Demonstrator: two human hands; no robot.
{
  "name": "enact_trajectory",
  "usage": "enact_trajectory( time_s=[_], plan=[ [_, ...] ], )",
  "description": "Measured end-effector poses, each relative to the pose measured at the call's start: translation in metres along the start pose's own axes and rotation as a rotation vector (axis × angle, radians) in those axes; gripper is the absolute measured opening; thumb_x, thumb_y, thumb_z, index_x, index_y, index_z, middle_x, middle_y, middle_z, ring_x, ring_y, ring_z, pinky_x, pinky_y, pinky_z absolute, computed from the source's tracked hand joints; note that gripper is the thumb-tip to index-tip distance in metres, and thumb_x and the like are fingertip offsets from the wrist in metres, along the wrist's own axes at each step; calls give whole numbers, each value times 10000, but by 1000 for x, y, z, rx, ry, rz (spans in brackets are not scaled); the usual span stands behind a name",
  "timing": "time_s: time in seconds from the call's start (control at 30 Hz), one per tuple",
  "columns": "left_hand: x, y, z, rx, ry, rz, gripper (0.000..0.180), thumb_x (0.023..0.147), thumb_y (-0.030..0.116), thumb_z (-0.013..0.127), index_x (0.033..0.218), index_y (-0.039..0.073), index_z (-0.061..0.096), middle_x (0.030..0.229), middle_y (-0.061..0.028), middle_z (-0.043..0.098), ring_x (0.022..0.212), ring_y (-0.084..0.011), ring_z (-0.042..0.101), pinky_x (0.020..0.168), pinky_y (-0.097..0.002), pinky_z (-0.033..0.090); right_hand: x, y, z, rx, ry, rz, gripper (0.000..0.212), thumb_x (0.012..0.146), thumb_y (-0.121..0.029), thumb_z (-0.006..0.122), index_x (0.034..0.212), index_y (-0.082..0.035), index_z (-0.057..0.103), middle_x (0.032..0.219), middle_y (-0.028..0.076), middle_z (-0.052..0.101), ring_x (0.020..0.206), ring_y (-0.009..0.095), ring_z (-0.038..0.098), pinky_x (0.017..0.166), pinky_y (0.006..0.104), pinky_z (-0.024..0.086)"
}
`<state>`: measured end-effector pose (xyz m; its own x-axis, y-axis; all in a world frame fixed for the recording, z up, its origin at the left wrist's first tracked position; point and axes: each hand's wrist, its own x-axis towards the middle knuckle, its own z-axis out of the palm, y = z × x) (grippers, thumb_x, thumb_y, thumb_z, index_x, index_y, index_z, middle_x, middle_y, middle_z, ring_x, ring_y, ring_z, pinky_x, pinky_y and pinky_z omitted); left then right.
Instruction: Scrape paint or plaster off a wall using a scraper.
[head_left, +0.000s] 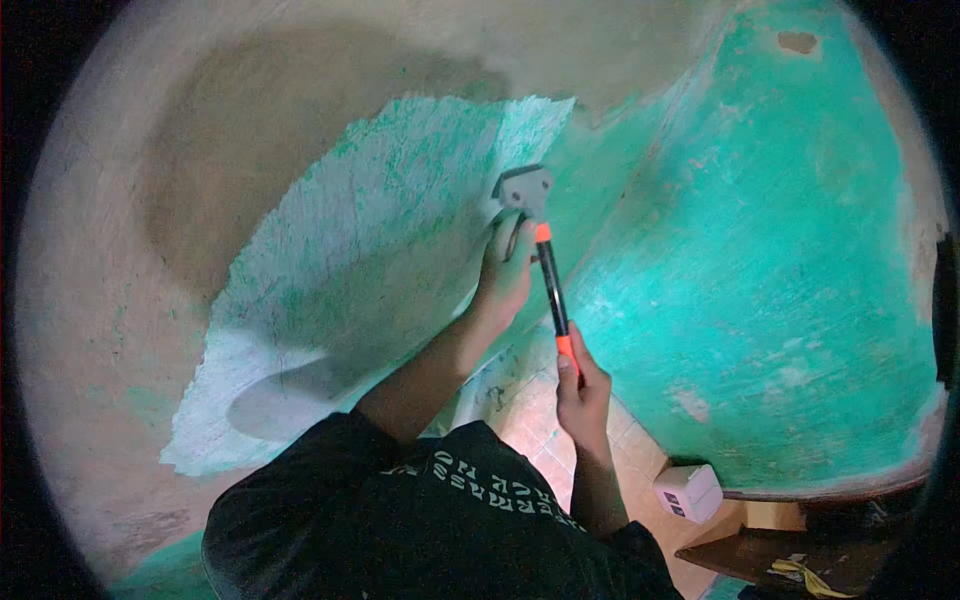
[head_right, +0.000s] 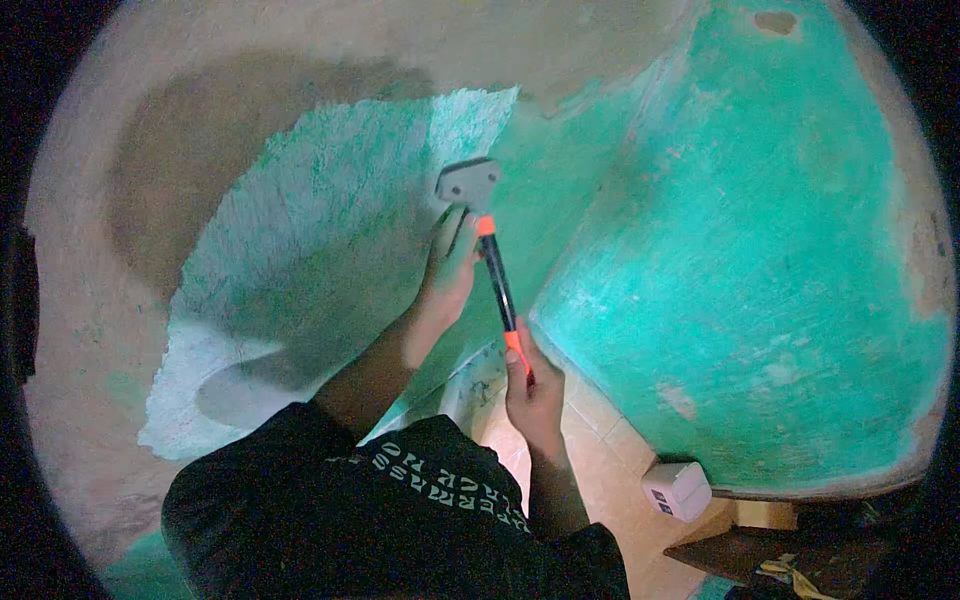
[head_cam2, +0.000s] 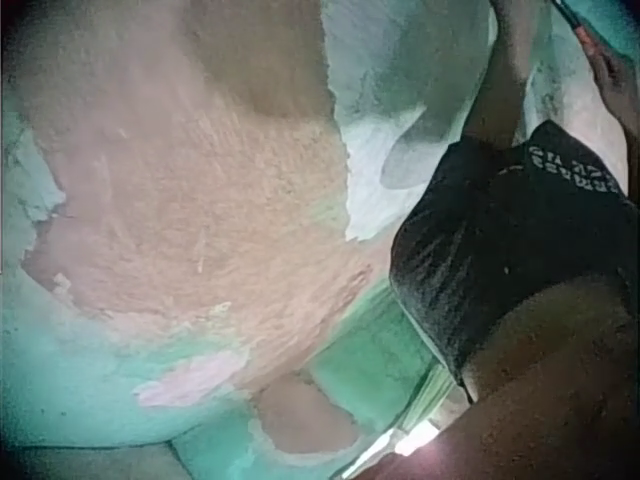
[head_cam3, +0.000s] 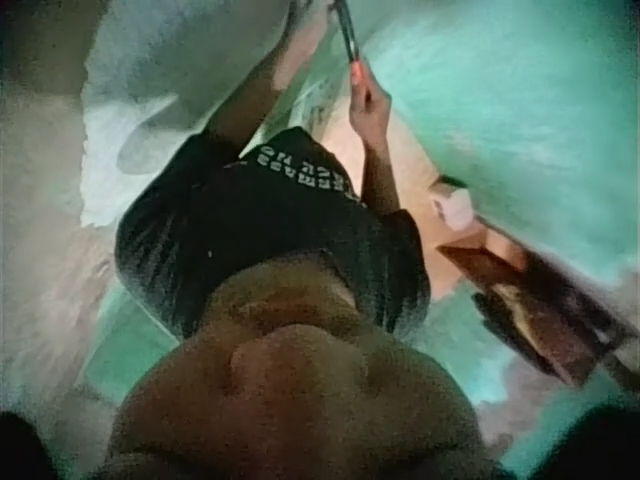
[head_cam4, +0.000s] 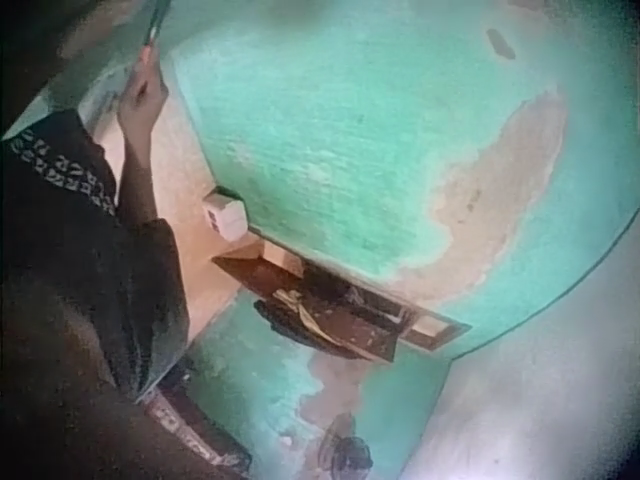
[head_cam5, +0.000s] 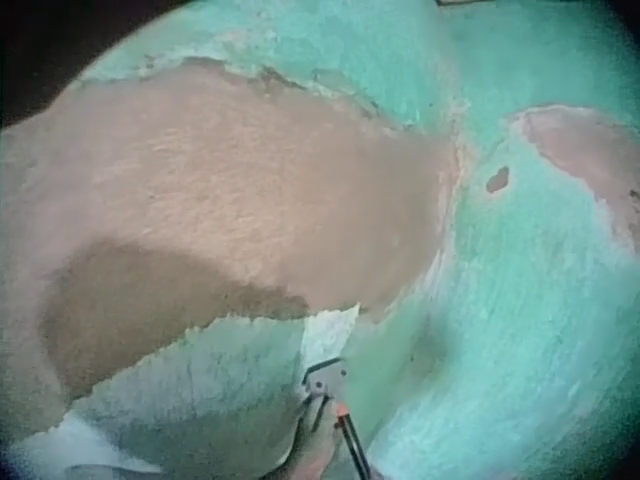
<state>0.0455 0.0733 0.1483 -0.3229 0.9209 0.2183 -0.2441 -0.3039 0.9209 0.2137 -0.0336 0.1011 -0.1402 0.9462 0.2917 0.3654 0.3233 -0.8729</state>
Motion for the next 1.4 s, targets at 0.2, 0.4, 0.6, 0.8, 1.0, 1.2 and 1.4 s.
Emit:
enact_trajectory(
  time_s=[0.2, 0.4, 0.6, 0.8, 1.0, 1.2, 1.4],
  plan=[
    [-15, 2, -3, -41, -33, -50, 351, 1038, 351, 485, 1270, 90, 521, 1170, -59, 546, 1009, -174, 535, 826, -370, 466, -9, 3, 0, 101, -29, 94, 428, 996, -144, 564, 1413, -56, 530, 741, 9, 562, 655, 66, 467, 609, 236, 423],
    [-1, 8, 6, -4, -29, -48, 377, 1041, 352, 483, 1299, 78, 506, 1195, -66, 547, 1030, -184, 543, 821, -359, 468, 5, -2, -6, 87, 30, 51, 413, 997, -151, 565, 1396, -46, 543, 752, 25, 577, 672, 75, 494, 639, 236, 445],
    [-4, -1, 0, -23, -6, -41, 369, 1037, 340, 495, 1268, 53, 521, 1181, -65, 546, 1026, -179, 545, 807, -358, 472, -3, 0, -1, 43, -4, 58, 419, 1001, -180, 562, 1396, -42, 543, 748, 23, 584, 674, 81, 503, 640, 243, 440],
    [-8, -2, 4, -42, 31, -6, 283, 1039, 319, 488, 1166, 73, 548, 1090, -31, 542, 958, -146, 533, 783, -342, 465, 3, -7, -6, 39, 34, 4, 420, 991, -129, 570, 1402, -51, 538, 851, 66, 670, 712, 89, 540, 690, 243, 465],
    [9, 5, 2, -19, -84, -10, 280, 1032, 310, 507, 1175, 72, 544, 1087, -33, 539, 949, -148, 529, 788, -345, 470, 8, -7, -5, 86, 2, 123, 429, 994, -119, 555, 1416, -54, 522, 889, 82, 685, 727, 83, 549, 700, 241, 462],
    [-8, 6, 2, -122, -2, -113, 439, 1031, 323, 522, 1373, 52, 468, 1250, -82, 519, 1076, -168, 527, 845, -364, 483, 0, -13, -7, 31, 10, 3, 421, 1002, -151, 547, 1407, -38, 528, 809, 59, 630, 706, 73, 518, 677, 230, 445],
    [-1, 16, 10, -67, -23, -81, 473, 1036, 333, 515, 1413, 56, 447, 1253, -72, 529, 1059, -161, 542, 830, -353, 496, 11, -23, -19, 3, -8, 111, 405, 1002, -159, 554, 1390, -45, 549, 795, 53, 621, 695, 76, 506, 670, 236, 445]
  ],
)
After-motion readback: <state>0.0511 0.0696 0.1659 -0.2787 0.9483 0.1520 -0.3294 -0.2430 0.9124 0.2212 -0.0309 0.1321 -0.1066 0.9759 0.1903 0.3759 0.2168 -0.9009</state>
